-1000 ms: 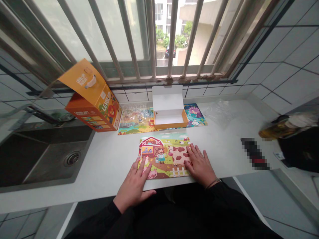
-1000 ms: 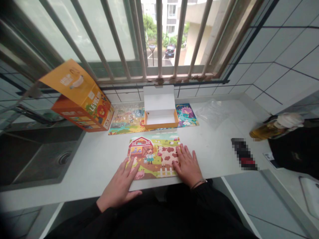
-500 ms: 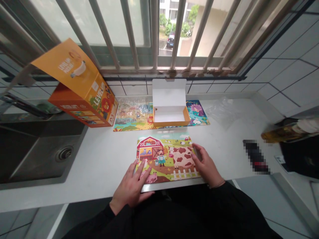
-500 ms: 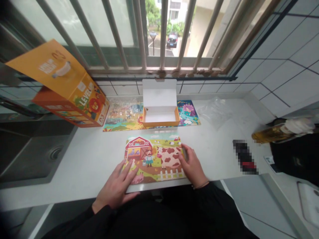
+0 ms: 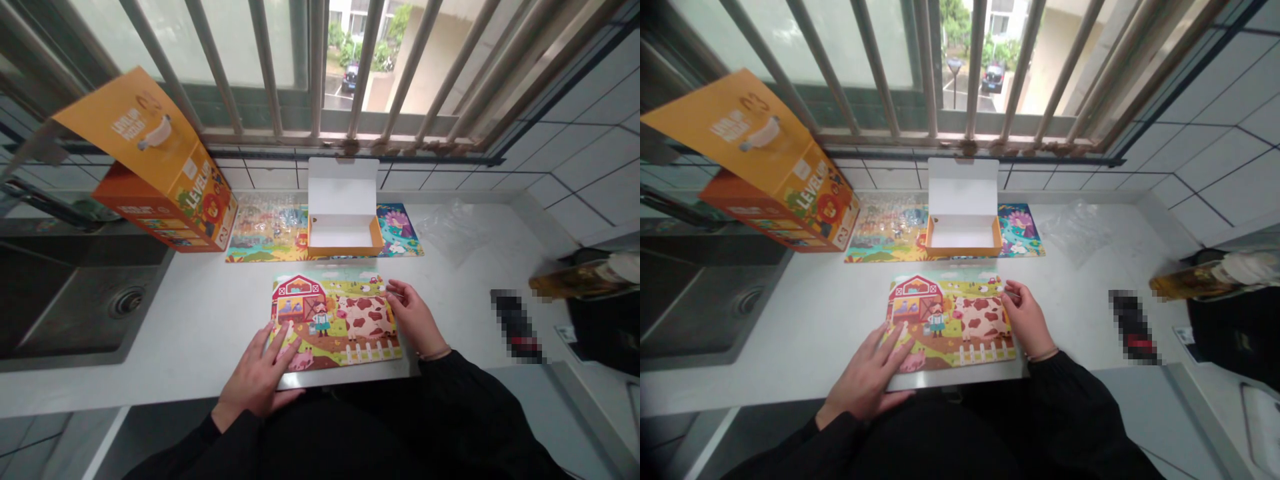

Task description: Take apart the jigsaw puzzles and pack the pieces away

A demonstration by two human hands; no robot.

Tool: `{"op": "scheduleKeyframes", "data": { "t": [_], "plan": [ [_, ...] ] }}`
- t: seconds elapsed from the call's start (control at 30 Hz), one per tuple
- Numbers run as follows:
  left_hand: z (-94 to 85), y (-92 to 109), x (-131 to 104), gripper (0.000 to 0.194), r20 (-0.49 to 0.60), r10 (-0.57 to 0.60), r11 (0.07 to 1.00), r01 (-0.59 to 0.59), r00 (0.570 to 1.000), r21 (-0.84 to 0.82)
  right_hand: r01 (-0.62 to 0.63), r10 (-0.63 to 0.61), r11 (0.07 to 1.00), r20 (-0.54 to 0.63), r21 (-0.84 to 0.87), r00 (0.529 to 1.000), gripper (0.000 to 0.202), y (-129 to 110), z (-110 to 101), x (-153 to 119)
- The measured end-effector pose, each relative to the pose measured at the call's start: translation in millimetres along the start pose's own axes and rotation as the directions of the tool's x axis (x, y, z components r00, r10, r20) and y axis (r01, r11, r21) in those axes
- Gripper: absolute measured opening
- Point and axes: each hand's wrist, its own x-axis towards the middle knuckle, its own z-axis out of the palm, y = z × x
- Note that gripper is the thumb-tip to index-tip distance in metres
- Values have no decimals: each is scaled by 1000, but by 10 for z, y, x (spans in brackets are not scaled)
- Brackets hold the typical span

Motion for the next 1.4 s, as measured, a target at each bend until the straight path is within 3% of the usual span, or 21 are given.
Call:
{"op": "scheduleKeyframes", "data": {
  "t": [0.27,0.5,1.13,1.4],
  "plan": [
    [-45,2,37,90,-17,32,999,-31,999,42,54,-55,993,-5,-103,998,54,-44,62,88],
    [-19,-5,51,87,-43,46,998,-45,998,44,254,-333,839,-86,-481,939,47,-41,142,3],
    [-61,-13,100,85,-87,85,994,-79,993,75,176,-220,907,-75,-382,973,48,-132,130,-20],
    [-39,14,93,84,-105,34,999,-31,994,26,190,-213,928,-38,-321,976,51,-168,137,-49]
  ]
}}
